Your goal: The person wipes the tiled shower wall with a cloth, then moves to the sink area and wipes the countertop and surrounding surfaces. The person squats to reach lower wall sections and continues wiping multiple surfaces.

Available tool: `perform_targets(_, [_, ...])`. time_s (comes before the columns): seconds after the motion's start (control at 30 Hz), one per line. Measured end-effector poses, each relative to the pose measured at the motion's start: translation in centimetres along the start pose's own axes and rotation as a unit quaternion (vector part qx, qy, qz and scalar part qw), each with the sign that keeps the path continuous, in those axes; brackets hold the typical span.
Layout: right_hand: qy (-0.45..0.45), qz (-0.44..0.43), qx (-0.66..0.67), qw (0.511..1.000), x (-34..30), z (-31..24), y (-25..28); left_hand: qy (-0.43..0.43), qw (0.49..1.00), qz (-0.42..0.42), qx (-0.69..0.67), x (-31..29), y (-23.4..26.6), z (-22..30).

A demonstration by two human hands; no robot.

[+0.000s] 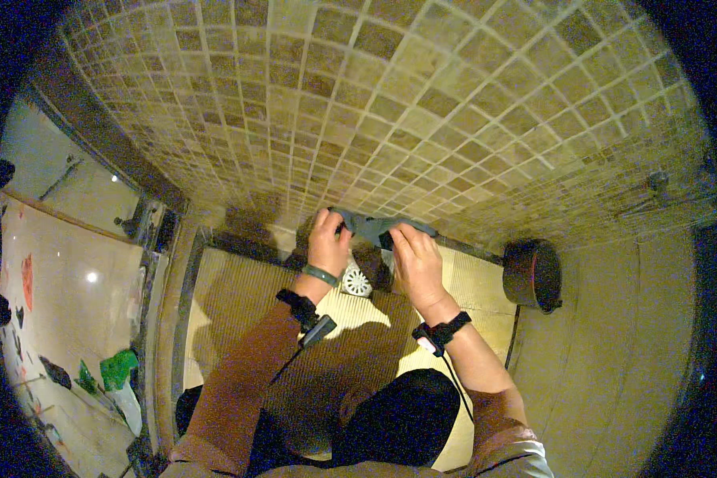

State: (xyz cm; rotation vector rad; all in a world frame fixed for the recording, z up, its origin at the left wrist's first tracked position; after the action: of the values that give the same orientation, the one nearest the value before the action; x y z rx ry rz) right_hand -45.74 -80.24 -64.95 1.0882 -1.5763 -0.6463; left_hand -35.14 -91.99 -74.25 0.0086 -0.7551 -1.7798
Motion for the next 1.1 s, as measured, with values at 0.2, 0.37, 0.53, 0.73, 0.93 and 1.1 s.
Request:
perform_targets(0.2, [-0.038,-0.127,0.067,0.989,-0.3,0.4,-7.4,0.098,0.994,0.043,0.014,-0.7,0.1,-7.5])
perform_targets(0.37, [-0.019,-0.196,0.105,0.975,0.6,-0.1,-12.4,0.133,0.984,0.091,0.079,-0.1,1.4,-12.5])
perform_targets(0.53, [0.039,-0.167,0.124,0.977,5.4,-4.6,-11.9,0.105,0.968,0.183,0.139,3.1,8.9,-12.2])
perform_targets(0.73, [0.069,-0.161,0.039,0.984,8.0,-7.9,-14.0,0.096,0.971,0.131,0.176,4.5,11.7,-14.9])
perform_targets(0.93, [0.142,-0.223,-0.073,0.962,6.9,-7.6,-20.4,0.126,0.967,0.057,0.215,2.9,9.6,-20.1])
perform_targets(1.1, [0.205,-0.178,-0.094,0.958,12.1,-12.3,-21.9,0.228,0.944,0.169,0.166,5.9,16.1,-22.3])
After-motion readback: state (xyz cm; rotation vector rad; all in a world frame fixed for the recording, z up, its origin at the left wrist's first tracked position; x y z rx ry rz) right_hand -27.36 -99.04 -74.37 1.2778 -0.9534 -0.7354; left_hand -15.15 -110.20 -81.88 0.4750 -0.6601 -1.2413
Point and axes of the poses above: each hand's wrist, its own x-axis towards the middle knuckle, its own y-axis out of the back of the hand, z = x × y, the point moved 7 cm from there along x, towards the middle knuckle, and after that the axes turned 15 degrees about x, right-handed, at the moved point
